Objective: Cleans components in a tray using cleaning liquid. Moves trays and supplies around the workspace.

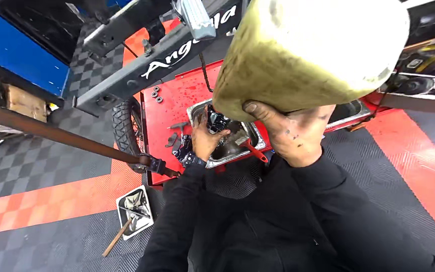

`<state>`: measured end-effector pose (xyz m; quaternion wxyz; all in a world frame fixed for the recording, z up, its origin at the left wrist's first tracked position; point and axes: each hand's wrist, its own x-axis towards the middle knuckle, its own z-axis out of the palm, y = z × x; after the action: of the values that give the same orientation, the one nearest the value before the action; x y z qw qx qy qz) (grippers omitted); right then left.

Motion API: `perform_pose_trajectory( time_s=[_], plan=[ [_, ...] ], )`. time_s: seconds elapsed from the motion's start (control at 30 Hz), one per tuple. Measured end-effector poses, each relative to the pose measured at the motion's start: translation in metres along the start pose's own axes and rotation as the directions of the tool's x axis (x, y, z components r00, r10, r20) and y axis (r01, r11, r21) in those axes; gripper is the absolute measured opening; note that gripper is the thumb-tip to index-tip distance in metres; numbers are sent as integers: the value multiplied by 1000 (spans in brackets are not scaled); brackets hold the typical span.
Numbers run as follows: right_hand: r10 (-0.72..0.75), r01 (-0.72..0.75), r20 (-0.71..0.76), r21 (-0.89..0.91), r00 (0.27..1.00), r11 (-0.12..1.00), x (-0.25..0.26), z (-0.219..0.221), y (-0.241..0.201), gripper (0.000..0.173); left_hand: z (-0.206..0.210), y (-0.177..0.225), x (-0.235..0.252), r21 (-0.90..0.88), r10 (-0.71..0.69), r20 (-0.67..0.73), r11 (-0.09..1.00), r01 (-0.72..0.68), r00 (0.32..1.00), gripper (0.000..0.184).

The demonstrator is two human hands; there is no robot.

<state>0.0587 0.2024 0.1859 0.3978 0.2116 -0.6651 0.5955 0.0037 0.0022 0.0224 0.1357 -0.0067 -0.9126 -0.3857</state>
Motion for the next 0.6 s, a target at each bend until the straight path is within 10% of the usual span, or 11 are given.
perform_pose_trajectory(
  time_s=[0.17, 0.33, 0.6],
  plan=[
    [19, -16, -66, 50, 998, 999, -7, -9, -2, 61, -2, -9, -3, -136, 3, 78, 991, 8, 997, 112],
    [174, -129, -295, 165, 939, 978, -25, -22, 5, 73, 2, -21, -3, -589, -115, 243, 771, 240, 963, 83],
    [171, -118, -338, 173, 925, 978, -23, -24, 7, 68, 17, -11, 9, -750, -255, 313, 525, 403, 915, 45]
  ],
)
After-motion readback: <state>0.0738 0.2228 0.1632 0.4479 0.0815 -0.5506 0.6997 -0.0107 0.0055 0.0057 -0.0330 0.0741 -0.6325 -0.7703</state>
